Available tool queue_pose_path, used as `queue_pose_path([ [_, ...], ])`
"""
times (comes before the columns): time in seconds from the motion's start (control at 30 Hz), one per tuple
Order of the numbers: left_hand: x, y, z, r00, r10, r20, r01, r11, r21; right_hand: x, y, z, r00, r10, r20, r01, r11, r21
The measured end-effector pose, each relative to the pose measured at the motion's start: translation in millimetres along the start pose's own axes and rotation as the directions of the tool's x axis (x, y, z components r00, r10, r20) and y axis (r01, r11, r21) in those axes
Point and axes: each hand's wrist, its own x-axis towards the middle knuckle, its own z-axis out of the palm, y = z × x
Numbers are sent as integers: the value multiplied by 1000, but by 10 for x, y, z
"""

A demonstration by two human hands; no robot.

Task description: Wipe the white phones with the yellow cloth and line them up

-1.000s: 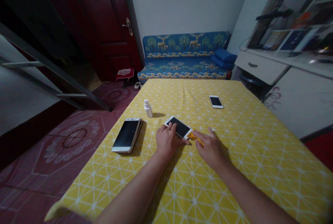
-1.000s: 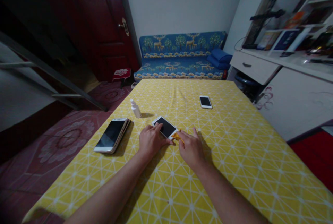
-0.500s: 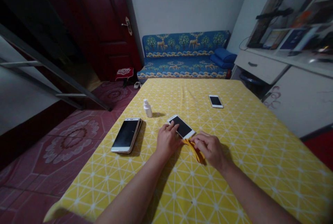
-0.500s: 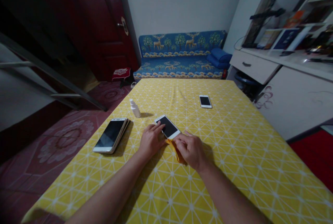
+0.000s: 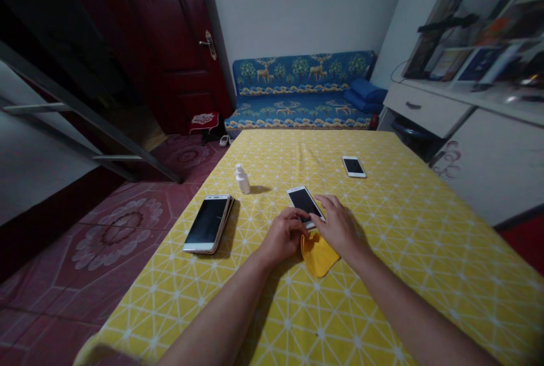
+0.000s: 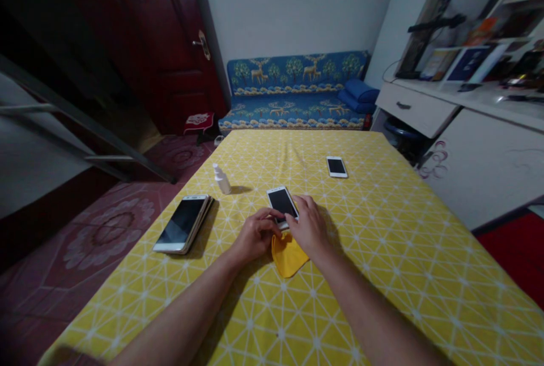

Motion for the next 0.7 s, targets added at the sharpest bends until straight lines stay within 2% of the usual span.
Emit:
queue_pose_path([
  [0.1,-5,-17,-3,991,-66,-114,74,995,64,83,-156,56,994,28,101,-19,995,-93],
  [0.2,-3,-38,-18,977,-124,-174,147,981,127,154,-290,128,980,78,183,-41,980,-195],
  [0.37,-5,-37,-55,972,-196,-128,218,957,190,229,-288,159,981,101,165,-62,971,-229],
  [0.53,-9,-37,-67,968,-231,-99,246,950,192,127,40,-21,988,95,121,-55,952,-303],
  [0.7,-5,-67,-51,970,-221,-99,237,950,201,-65,772,-347,991,132,25,-112,914,-390],
])
